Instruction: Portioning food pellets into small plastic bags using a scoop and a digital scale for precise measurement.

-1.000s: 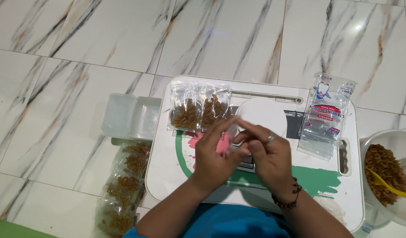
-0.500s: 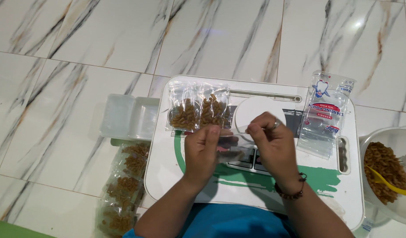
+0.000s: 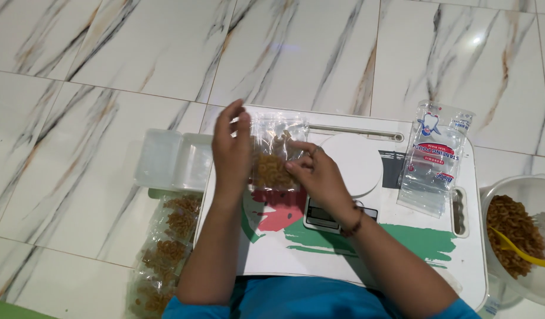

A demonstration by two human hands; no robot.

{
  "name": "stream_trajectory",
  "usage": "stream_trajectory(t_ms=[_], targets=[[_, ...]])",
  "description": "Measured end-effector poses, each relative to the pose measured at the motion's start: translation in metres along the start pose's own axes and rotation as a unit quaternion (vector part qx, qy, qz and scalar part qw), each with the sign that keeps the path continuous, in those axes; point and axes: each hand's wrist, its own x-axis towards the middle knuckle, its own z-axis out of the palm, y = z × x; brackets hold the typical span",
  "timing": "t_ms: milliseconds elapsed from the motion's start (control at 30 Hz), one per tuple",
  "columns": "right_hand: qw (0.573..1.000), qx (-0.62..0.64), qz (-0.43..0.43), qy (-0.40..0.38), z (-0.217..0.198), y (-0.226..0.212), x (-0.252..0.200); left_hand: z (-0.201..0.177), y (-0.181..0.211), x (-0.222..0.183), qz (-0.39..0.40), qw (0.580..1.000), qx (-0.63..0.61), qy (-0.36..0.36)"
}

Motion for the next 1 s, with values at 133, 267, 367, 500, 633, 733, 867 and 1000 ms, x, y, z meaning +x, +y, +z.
stream_trajectory(t_ms=[133,267,367,500,633,733,867,1000], targets=[[0.992,-0.114,0.031,0.034,0.008,-0.005,0.013,-0.007,-0.022,-0.004,-0.043,0.998,-0.015,0.031],[0.964,-0.265,0.024,0.024,0.009,-0.024,0.001,-0.014,-0.030,-0.008,-0.025,0.998,-0.032,0.057],[0.955,-0.293,0.016,0.035,-0.003,-0.024,-0.014,-0.022,-0.036,-0.011,0.000,0.996,-0.042,0.073],[0.956,-0.271,0.000,0.113,-0.033,0.004,-0.046,-0.031,-0.053,-0.015,0.044,0.993,-0.068,0.091],[0.911,-0.312,-0.069,0.262,-0.074,0.050,-0.085,-0.035,-0.071,-0.024,0.072,0.988,-0.107,0.079],[0.841,-0.406,-0.110,0.341,-0.109,0.075,-0.110,-0.018,-0.047,-0.037,0.055,0.991,-0.111,0.052],[0.786,-0.480,-0.073,0.382,-0.138,0.103,-0.132,0.017,-0.054,-0.051,0.123,0.986,-0.109,0.026],[0.753,-0.520,-0.125,0.384,-0.146,0.117,-0.133,0.065,-0.090,-0.059,0.281,0.950,-0.137,-0.008]])
